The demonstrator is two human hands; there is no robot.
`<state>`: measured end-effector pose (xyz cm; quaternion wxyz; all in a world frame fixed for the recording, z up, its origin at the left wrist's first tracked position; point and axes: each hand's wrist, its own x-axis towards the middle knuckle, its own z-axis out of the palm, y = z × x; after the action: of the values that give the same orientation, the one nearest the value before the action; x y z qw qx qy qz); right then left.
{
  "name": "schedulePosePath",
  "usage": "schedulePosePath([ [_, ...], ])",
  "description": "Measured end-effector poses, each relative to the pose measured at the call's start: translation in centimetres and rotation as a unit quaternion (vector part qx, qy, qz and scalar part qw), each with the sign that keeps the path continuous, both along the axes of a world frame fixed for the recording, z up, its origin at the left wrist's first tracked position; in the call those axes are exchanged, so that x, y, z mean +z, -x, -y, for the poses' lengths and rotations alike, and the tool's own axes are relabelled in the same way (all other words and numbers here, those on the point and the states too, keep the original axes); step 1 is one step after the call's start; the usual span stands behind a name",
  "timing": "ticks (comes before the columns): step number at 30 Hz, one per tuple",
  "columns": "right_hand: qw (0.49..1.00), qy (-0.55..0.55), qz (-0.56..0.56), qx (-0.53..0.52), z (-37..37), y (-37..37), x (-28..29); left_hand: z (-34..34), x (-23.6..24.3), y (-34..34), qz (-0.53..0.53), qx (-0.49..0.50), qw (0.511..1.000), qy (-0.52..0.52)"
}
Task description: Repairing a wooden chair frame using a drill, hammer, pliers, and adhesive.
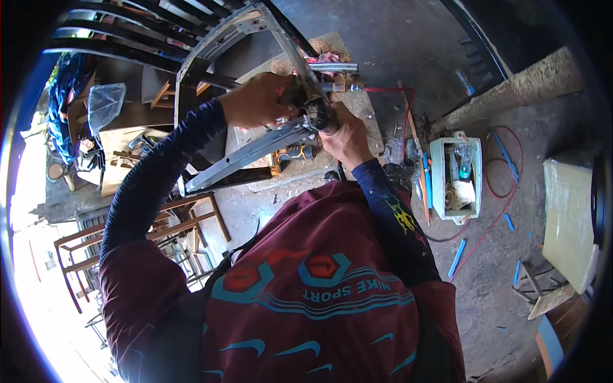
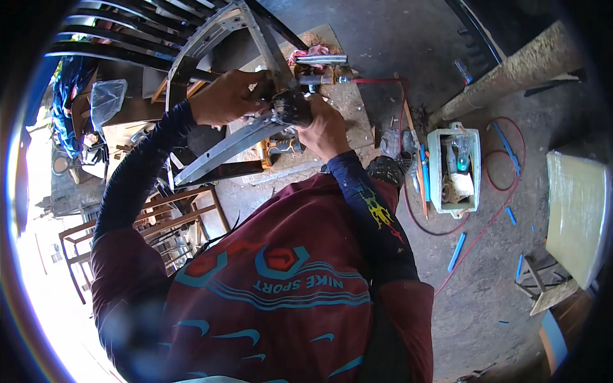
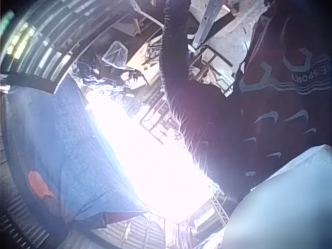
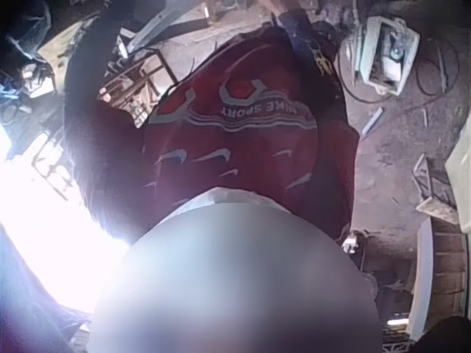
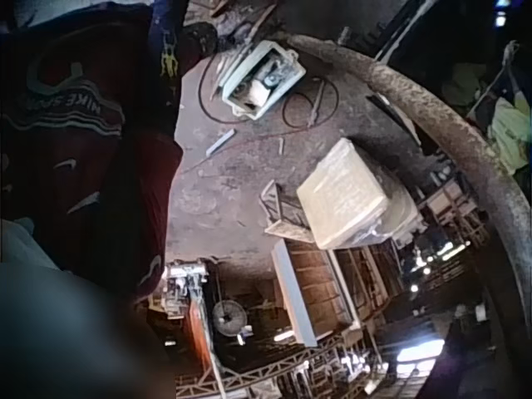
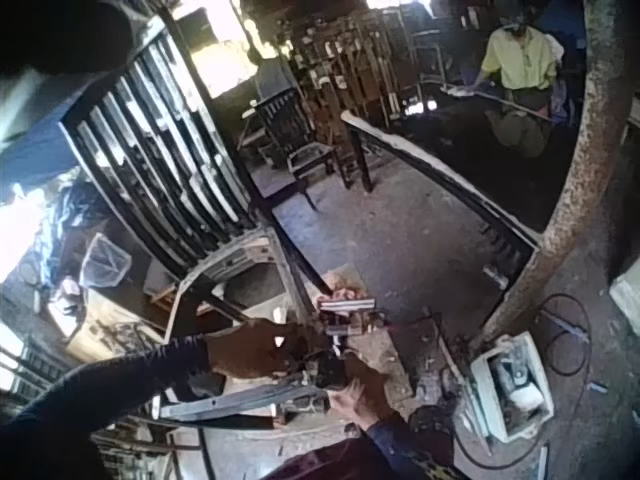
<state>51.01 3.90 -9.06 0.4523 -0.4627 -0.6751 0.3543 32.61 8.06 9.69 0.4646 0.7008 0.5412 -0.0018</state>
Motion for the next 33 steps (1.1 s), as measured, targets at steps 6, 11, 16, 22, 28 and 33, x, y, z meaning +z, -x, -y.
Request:
schedulePosePath([
  [6, 0.997, 0.061, 0.023, -0.043, 0.8, 0.9, 0.5, 2.6, -1.0, 0.0, -0.173, -0.039, 0.950, -0.258],
  [11, 0.997, 0.056, 0.012, -0.043, 1.5, 1.1, 0.8, 2.1, -2.4, 0.3, -0.056, -0.019, 0.963, -0.262],
  [16, 0.999, 0.028, 0.008, -0.039, 1.8, 1.2, 0.8, 1.0, -0.5, 1.1, -0.035, -0.083, 0.980, -0.180],
  [22, 0.999, 0.035, 0.036, -0.022, 2.0, 1.4, 0.3, 0.1, -0.1, 1.1, -0.086, -0.124, 0.986, -0.076],
  [28, 0.997, 0.061, 0.022, -0.032, 1.8, 1.5, -1.5, 0.9, -1.1, 1.9, 0.005, -0.014, 0.998, -0.058],
  [33, 0.992, 0.016, 0.107, 0.072, 1.1, -0.2, -0.5, 3.5, 2.2, 2.8, -0.011, -0.086, 0.985, -0.149],
])
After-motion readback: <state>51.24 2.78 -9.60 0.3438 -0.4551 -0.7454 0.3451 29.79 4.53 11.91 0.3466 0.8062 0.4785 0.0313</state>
